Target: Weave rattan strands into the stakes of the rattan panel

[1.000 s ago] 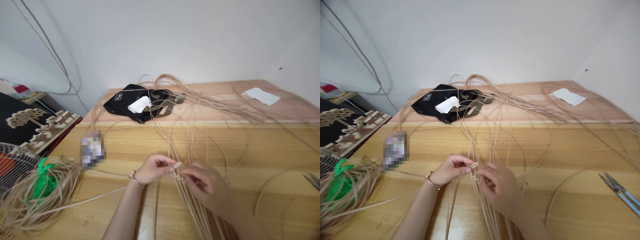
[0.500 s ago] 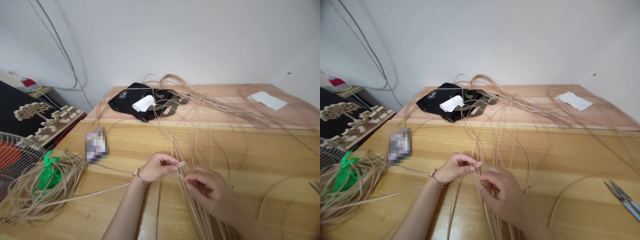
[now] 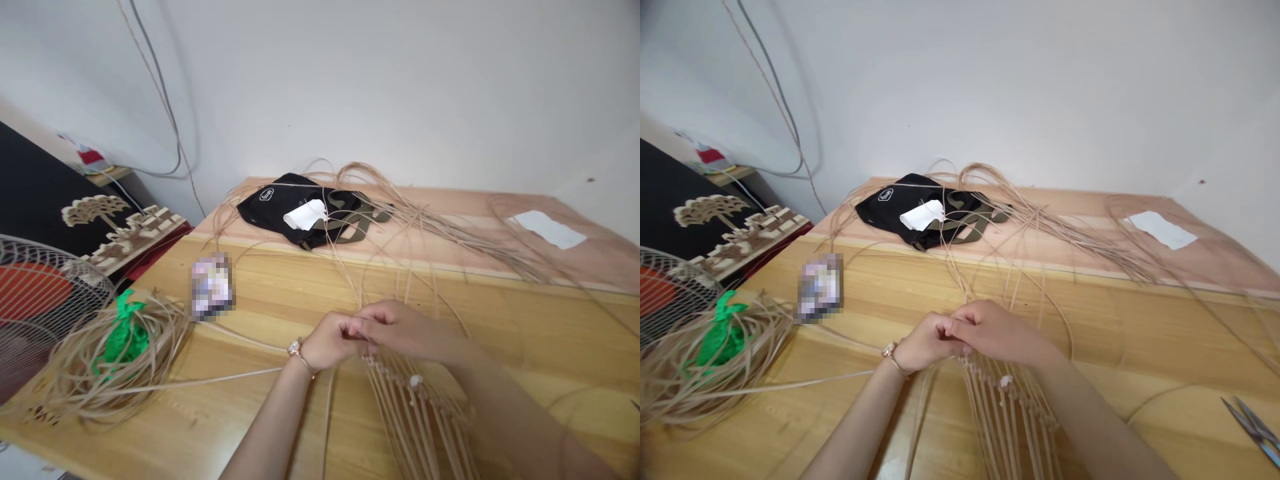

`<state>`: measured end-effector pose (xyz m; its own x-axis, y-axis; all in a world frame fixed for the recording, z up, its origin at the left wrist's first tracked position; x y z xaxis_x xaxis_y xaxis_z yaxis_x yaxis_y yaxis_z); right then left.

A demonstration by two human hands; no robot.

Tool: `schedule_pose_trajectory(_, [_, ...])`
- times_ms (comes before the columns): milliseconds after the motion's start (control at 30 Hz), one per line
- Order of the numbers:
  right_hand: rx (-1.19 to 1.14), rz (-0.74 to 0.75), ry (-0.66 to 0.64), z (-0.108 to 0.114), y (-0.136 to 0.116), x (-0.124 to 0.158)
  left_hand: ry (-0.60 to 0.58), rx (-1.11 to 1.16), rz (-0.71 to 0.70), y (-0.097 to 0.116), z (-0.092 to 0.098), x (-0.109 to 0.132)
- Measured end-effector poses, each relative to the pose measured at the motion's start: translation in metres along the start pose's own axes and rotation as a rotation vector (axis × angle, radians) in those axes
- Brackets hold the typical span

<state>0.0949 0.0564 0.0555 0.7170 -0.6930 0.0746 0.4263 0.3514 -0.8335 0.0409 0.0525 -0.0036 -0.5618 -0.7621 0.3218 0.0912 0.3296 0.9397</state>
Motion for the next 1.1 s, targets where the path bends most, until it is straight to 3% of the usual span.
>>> schedule_pose_trajectory(133, [-0.107, -0.020, -0.065, 0.002, -0.004, -0.014, -0.017, 0.028, -0.056, 0.003, 0.000, 0.000])
schedule_pose_trajectory(267, [-0.230, -0.041, 0.047, 0.023, -0.005, -0.032, 0.010, 0.037, 0.007, -0.003, 0.003, 0.000])
schedule_pose_trajectory(367, [-0.227, -0.074, 0.293, 0.063, 0.002, -0.041, 0.026, 0.108, 0.067, -0.005, 0.004, 0.000])
schedule_pose_trajectory(467, [-0.136, -0.110, 0.546, 0.110, 0.005, -0.032, 0.020, 0.198, 0.097, -0.004, 0.003, 0.002])
schedule_pose_trajectory(567, [0.098, -0.145, 0.804, 0.148, -0.008, -0.002, 0.014, 0.259, 0.126, -0.005, 0.002, 0.003])
schedule_pose_trajectory(633, [0.237, -0.167, 0.909, 0.150, -0.020, 0.022, 0.020, 0.255, 0.134, -0.005, 0.003, 0.003])
schedule_pose_trajectory(667, [0.300, -0.178, 0.912, 0.143, -0.025, 0.031, 0.025, 0.243, 0.132, -0.004, 0.004, 0.003])
schedule_pose_trajectory(733, [0.488, -0.116, 0.754, 0.108, -0.037, 0.036, 0.035, 0.202, 0.127, -0.004, 0.005, 0.003])
schedule_pose_trajectory(800, [0.579, 0.077, 0.391, 0.044, -0.045, 0.027, 0.060, 0.160, 0.136, -0.006, 0.008, 0.002])
schedule_pose_trajectory(867, [0.695, 0.210, 0.215, -0.012, -0.046, 0.025, 0.091, 0.144, 0.142, -0.007, 0.011, 0.001])
schedule_pose_trajectory(967, [0.945, 0.292, 0.309, -0.055, -0.049, 0.026, 0.111, 0.152, 0.143, -0.007, 0.013, 0.001])
schedule_pose_trajectory(1100, [1.016, 0.345, 0.488, -0.068, -0.054, 0.030, 0.100, 0.168, 0.152, -0.006, 0.011, 0.003])
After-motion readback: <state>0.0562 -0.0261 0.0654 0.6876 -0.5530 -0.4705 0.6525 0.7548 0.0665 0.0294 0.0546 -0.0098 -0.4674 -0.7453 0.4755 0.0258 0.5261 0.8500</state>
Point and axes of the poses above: each hand's wrist, its own x-axis away from the middle knuckle, its own z-axis out of the back of the hand, y = z × x, the point moved 8 cm from there along -x, towards the middle knuckle, and after that the axes turned 11 degrees about z, right-handed, at the moved point
